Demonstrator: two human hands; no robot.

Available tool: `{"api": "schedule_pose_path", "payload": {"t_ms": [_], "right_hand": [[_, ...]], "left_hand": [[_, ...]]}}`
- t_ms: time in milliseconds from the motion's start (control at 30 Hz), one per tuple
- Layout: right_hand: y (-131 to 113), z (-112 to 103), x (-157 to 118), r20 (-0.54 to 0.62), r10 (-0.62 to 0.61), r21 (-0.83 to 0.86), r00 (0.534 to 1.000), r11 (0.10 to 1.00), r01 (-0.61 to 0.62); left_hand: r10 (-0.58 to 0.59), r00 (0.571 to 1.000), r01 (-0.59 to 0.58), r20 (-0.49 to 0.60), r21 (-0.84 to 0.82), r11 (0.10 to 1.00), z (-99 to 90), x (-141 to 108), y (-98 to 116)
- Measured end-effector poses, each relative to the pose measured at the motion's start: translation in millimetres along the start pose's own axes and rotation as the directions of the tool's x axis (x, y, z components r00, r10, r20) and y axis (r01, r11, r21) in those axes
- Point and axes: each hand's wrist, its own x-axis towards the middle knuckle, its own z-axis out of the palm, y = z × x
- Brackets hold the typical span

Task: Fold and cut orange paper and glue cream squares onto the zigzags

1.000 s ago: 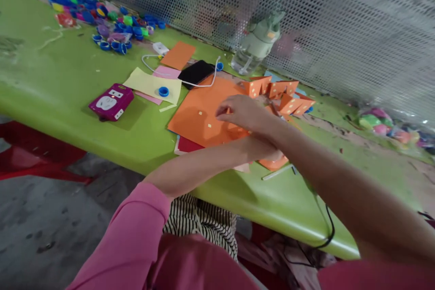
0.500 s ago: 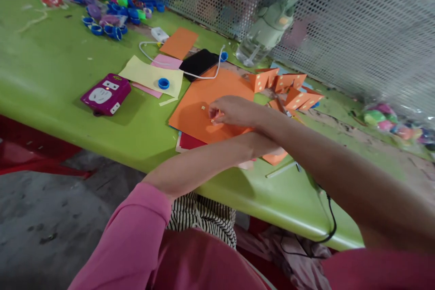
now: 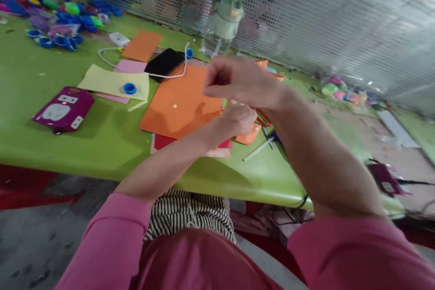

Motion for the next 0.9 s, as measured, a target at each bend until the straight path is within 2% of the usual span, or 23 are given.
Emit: {"api": "schedule_pose_path", "payload": {"t_ms": [67,167,267,367,433,500,733,900], "right_hand": [[1.2,-16.7,-36.8,-0.106,0.031,0.205,0.994,0.979,-0.009],[23.0,-22.6,-92.6,-0.243,0.148,0.348,0.959,0.936,-0.056],[57.3,-9.3,-134.3,-0.292,0.284,0.405,0.913,0.902,-0.151],[85.7,8.6,-158.0,-0.356,0.398,0.375,0.845,0.889,-0.261],[97.3,17.6,-166.2,-0.379,0.441,0.375,0.813,0.877,-0.301],[104.0,23.8,-170.5,-0.384,0.461,0.381,0.8,0.869,-0.317],[111.6,38.4,-169.2,-0.389,0.434,0.369,0.813,0.882,-0.295],[110.5,44.3,-163.3,-0.458,0.382,0.309,0.803,0.915,-0.259]], "left_hand": [[-0.02,1.0,0.02,-0.006,0.021,1.0,0.4,0.1,-0.6],[-0.015,0.999,0.016,-0.043,0.041,0.999,3.2,-2.0,-2.4],[-0.031,0.999,0.032,-0.024,0.052,0.998,5.4,-1.4,-3.1],[-0.042,0.999,0.043,-0.026,0.055,0.998,6.3,0.3,-3.0],[-0.041,0.998,0.043,-0.036,0.049,0.998,6.3,0.4,-2.8],[-0.044,0.998,0.046,-0.043,0.046,0.998,6.1,-0.2,-2.7],[-0.064,0.996,0.068,-0.061,0.056,0.996,6.8,-1.0,-3.4],[-0.075,0.996,0.078,-0.052,0.054,0.996,6.7,-0.1,-3.1]]}}
